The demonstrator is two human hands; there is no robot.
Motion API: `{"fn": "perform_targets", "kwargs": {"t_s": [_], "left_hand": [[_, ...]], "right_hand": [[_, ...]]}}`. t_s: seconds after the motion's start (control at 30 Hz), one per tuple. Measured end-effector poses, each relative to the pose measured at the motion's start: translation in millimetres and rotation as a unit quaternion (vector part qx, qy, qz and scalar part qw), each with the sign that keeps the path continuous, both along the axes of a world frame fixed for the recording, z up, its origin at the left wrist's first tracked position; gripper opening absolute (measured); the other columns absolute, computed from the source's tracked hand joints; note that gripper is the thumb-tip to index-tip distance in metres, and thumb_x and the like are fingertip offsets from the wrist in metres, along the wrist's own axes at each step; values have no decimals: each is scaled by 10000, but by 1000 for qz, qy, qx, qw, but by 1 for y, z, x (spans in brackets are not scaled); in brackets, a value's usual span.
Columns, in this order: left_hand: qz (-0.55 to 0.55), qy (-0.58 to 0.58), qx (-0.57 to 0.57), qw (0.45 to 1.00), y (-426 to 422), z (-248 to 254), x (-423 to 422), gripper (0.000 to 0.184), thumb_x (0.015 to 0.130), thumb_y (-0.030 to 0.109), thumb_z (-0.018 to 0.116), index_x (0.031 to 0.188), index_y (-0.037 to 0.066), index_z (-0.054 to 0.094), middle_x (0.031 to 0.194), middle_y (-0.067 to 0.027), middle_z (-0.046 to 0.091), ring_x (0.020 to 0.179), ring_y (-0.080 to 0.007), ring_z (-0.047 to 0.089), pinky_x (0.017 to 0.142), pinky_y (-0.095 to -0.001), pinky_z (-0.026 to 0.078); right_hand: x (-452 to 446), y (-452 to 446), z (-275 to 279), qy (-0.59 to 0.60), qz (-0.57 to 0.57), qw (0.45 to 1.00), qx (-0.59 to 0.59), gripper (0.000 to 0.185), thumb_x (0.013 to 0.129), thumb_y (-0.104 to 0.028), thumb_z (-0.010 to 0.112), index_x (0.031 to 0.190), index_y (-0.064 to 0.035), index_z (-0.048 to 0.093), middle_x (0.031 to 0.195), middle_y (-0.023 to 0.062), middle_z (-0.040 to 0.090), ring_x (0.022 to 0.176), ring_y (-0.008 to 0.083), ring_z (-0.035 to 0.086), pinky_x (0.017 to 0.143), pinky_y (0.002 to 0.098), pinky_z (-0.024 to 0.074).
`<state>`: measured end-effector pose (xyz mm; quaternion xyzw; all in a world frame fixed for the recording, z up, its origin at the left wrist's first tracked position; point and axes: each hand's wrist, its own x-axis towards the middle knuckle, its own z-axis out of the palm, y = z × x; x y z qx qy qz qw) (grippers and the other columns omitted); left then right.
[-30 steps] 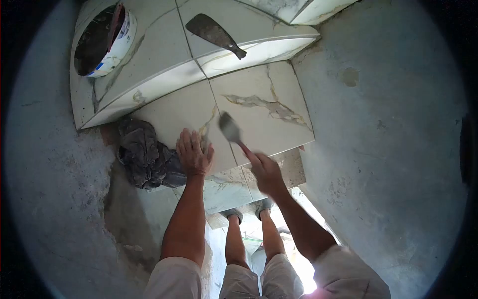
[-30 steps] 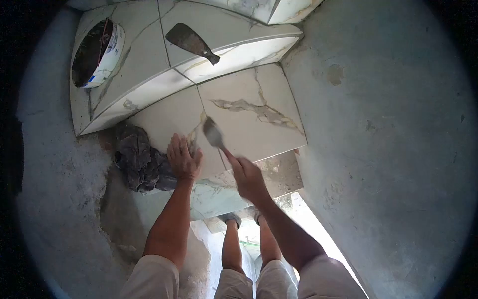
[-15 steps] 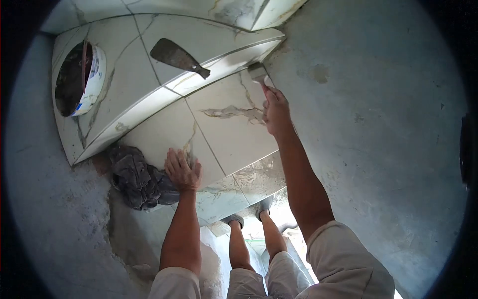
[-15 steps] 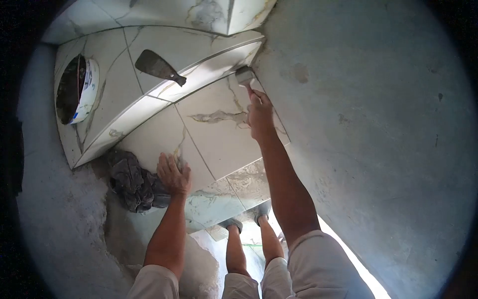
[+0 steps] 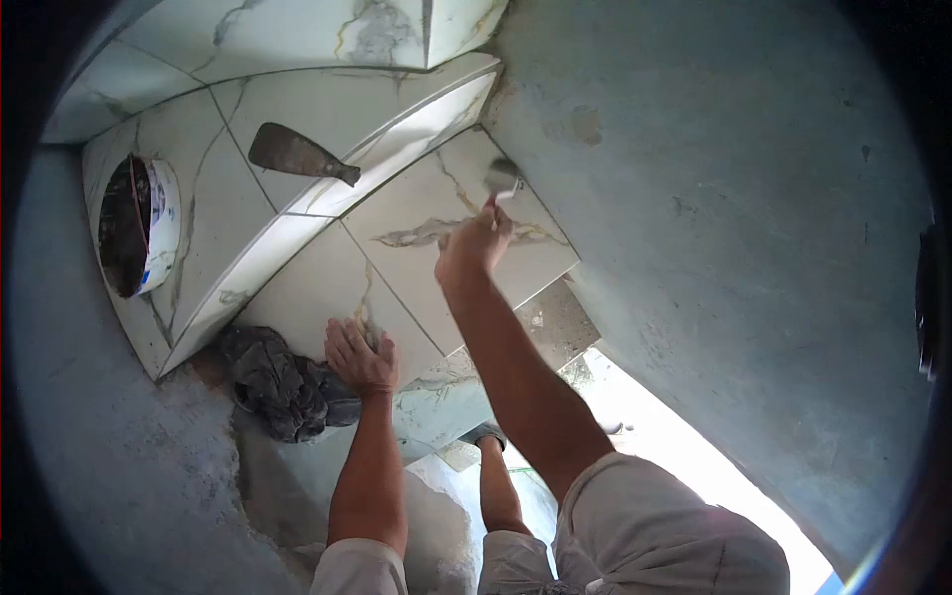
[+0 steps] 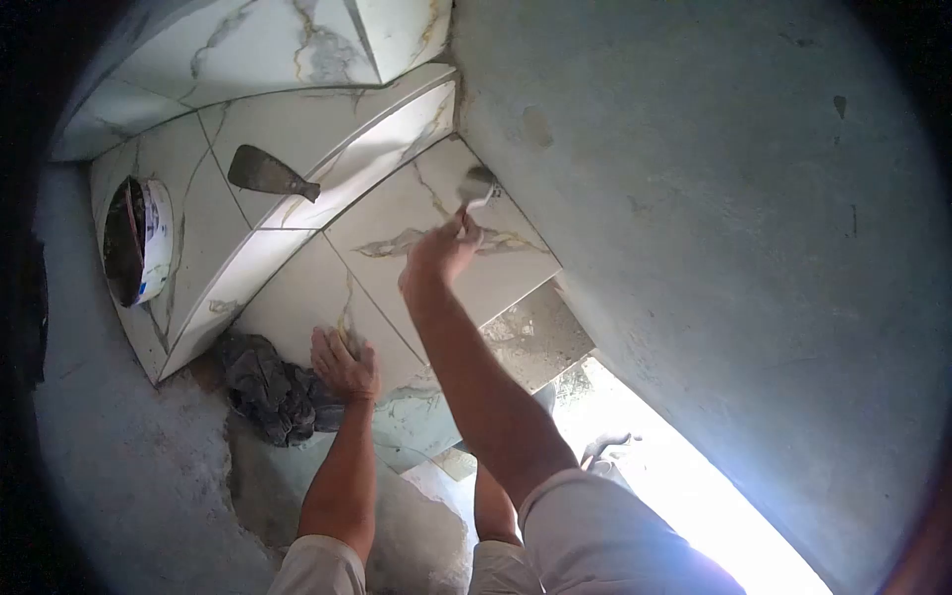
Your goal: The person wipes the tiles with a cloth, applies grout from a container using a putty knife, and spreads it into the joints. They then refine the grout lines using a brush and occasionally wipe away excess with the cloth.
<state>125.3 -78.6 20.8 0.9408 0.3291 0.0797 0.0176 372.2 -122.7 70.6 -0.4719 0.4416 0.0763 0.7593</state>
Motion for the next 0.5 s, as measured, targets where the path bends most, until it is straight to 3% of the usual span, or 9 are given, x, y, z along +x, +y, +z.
{"fn": "perform_targets", "kwargs": {"t_s": [0.03,0.1,0.17,0.23,0.27,0.33,0.37,0.4,0.5], "left_hand": [[-6,-1,0,1000,1,0,0,628,897,475,480,1307,5,402,1374,-269,392,1249,-431,406,1017,-549,325],[-16,-21,5,1000,2,-2,-1,633,895,478,482,1305,2,401,1370,-273,394,1244,-434,408,1015,-547,329],[-20,-17,6,1000,2,-5,-2,639,891,481,485,1302,0,402,1373,-273,390,1243,-435,407,1013,-548,330],[-22,-15,7,1000,4,-4,-2,644,886,485,488,1299,-2,403,1375,-273,386,1243,-436,406,1011,-549,332],[-12,-4,0,1000,2,-3,-2,646,880,480,497,1301,0,399,1379,-273,382,1244,-436,403,1010,-551,333],[-13,4,-13,1000,2,-2,-1,648,874,475,507,1303,1,396,1383,-273,377,1245,-436,401,1008,-553,333],[-16,-3,-4,1000,2,-6,-1,646,870,465,515,1303,3,391,1385,-273,374,1246,-436,400,1006,-555,333],[-18,-7,4,1000,3,-8,-4,644,866,456,524,1304,4,386,1387,-273,371,1246,-436,398,1005,-557,332],[-14,-7,-16,1000,3,-4,-2,647,859,441,537,1312,6,382,1385,-273,374,1247,-438,397,1005,-558,332]], "right_hand": [[-1,-1,8,-1,-6,1000,0,251,968,-271,460,1215,-221,469,790,-21,430,536,97,336,443,273,272],[-3,-3,20,-77,131,986,60,253,975,-286,462,1206,-185,467,808,-9,443,536,100,341,439,268,275],[13,7,23,-81,151,984,56,262,970,-296,477,1201,-172,470,787,-13,429,520,93,331,433,258,276],[19,5,-7,-69,113,991,19,267,985,-260,466,1214,-127,495,1040,55,575,756,118,516,567,243,433],[12,-13,-22,-44,131,986,-92,262,983,-257,473,1214,-136,497,1042,68,577,710,128,526,492,260,413],[-31,-67,15,56,35,998,-21,275,971,-254,497,1234,-172,488,1029,88,577,668,146,526,459,275,406],[-60,-105,16,73,0,996,-51,270,963,-245,509,1230,-217,479,1017,73,581,637,140,514,447,250,396],[-72,-129,43,106,-46,989,-95,256,963,-227,502,1216,-239,467,942,36,564,531,114,429,412,222,348],[-128,-197,55,39,-6,995,-90,267,986,-229,446,1251,-223,421,883,0,533,502,63,367,395,214,300]]}}
